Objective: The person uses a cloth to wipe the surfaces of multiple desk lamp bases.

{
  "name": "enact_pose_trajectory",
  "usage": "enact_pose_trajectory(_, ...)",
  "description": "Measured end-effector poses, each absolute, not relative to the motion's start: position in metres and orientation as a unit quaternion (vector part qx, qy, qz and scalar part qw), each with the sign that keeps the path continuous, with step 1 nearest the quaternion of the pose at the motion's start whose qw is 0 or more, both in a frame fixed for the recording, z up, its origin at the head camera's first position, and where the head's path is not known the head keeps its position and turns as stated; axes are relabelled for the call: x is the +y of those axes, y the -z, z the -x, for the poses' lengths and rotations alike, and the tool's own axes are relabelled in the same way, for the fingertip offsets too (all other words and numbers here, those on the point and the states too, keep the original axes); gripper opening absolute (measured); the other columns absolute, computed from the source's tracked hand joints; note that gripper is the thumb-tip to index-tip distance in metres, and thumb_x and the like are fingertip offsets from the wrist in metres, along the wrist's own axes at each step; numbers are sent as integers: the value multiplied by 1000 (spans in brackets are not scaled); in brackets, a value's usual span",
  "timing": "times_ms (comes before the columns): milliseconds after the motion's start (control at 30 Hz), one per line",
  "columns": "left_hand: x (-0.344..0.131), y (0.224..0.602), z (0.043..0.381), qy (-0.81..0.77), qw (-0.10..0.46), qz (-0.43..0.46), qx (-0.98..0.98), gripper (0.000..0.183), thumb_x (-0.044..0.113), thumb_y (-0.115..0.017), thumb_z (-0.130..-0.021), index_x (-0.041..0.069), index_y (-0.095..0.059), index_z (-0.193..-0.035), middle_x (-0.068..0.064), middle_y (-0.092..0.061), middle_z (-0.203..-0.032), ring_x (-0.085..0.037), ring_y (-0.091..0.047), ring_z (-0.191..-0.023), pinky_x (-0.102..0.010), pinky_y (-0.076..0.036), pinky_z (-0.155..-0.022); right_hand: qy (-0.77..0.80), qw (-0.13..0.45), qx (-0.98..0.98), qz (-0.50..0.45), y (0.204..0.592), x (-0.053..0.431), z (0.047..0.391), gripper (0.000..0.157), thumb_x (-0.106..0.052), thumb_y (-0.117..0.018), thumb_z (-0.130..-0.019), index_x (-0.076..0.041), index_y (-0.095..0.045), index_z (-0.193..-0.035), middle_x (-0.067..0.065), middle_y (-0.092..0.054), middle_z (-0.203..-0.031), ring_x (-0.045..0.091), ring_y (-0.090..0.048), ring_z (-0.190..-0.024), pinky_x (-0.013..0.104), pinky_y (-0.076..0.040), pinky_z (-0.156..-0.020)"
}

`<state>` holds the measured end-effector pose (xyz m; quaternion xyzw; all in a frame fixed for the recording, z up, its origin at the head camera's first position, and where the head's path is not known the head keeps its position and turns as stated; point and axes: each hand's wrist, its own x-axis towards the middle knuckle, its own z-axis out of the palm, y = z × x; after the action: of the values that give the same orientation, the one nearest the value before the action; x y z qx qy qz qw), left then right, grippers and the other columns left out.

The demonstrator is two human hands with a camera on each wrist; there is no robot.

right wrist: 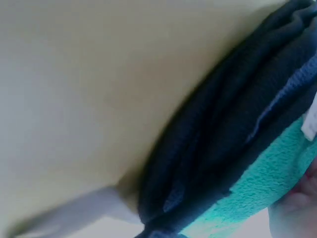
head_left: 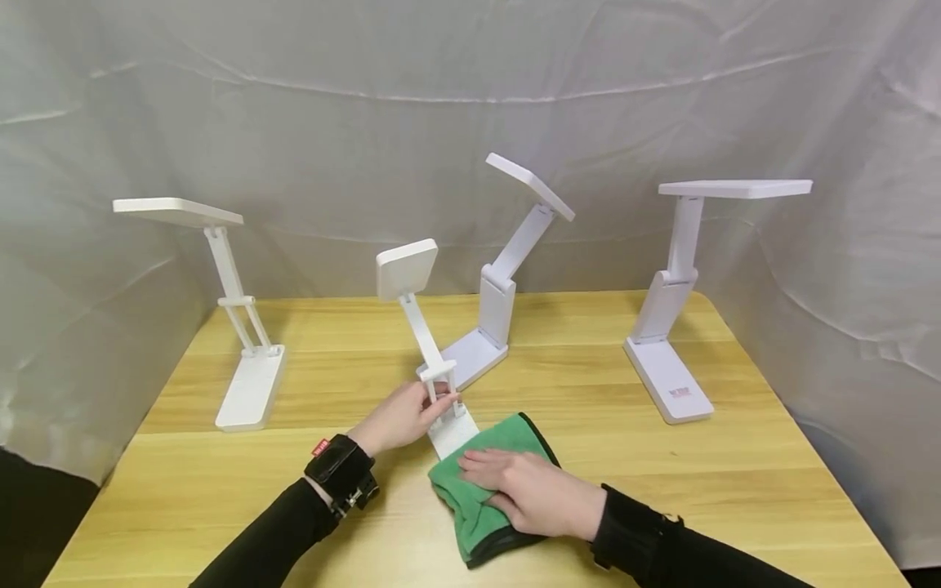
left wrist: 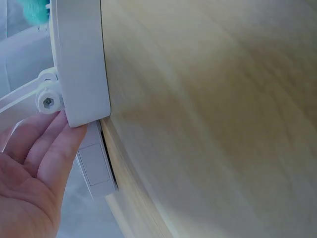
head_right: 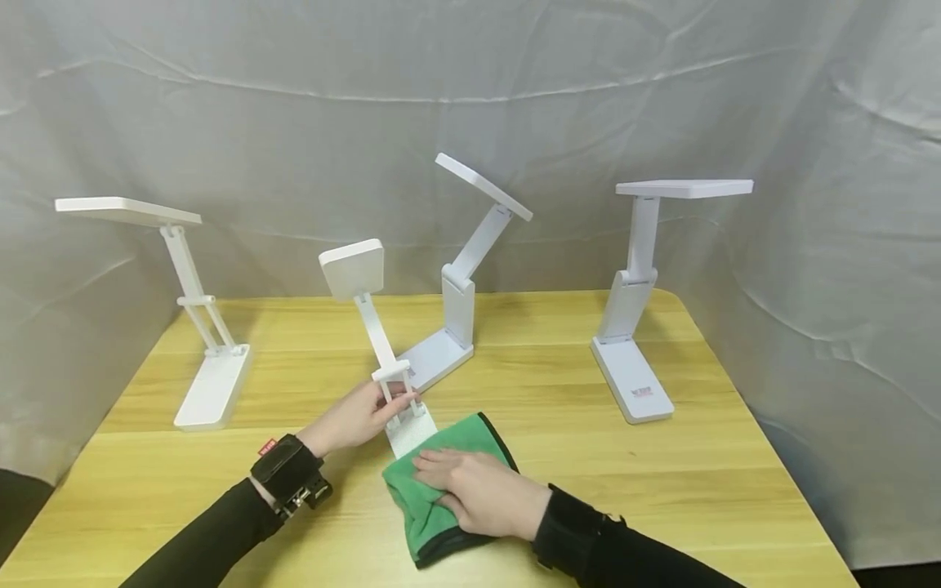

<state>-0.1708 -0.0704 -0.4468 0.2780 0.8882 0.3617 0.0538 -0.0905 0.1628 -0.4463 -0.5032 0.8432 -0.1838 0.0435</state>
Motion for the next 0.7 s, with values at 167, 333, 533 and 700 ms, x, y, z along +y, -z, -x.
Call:
enact_pose_trajectory(167, -71, 449, 168, -354, 41, -292, 887, 20, 27, -56, -95, 12, -69, -98, 1, -70, -86, -5, -60, -66, -21, -52, -60, 227, 44, 865, 446, 449, 179, 75, 45, -17, -57, -95, -4, -48, -137, 11, -45, -142, 23, -40, -131, 42, -41, -101)
enact_pose_trajectory(333, -75, 453, 163, -356, 43, -285, 889, 15, 19, -68, -86, 9, -69, -97, -4, -71, -86, -7, -64, -69, -20, -53, -61, 306, 69, 878, 362, 454, 180, 75, 50, -22, -53, -98, 0, -40, -140, 15, -40, -144, 4, -64, -84, 29, -51, -87)
enact_pose_trajectory(533, -70, 461, 157, -334, -6, -267, 904, 18, 18, -71, -82, 7, -71, -95, -10, -72, -85, -10, -64, -65, -18, -52, -56, 369, 85, 875, 301, 456, 170, 95, 50, -23, -54, -97, 2, -41, -138, 19, -55, -130, -5, -31, -32, 16, -47, -51)
enact_pose_trajectory(700, -68, 463, 154, -324, -42, -259, 909, 18, 18, -72, -82, 9, -72, -97, -10, -72, -83, -11, -64, -63, -20, -51, -55, 392, 77, 875, 274, 457, 153, 119, 44, -18, -58, -94, -3, -49, -135, 14, -59, -125, -1, -34, -38, 17, -44, -46)
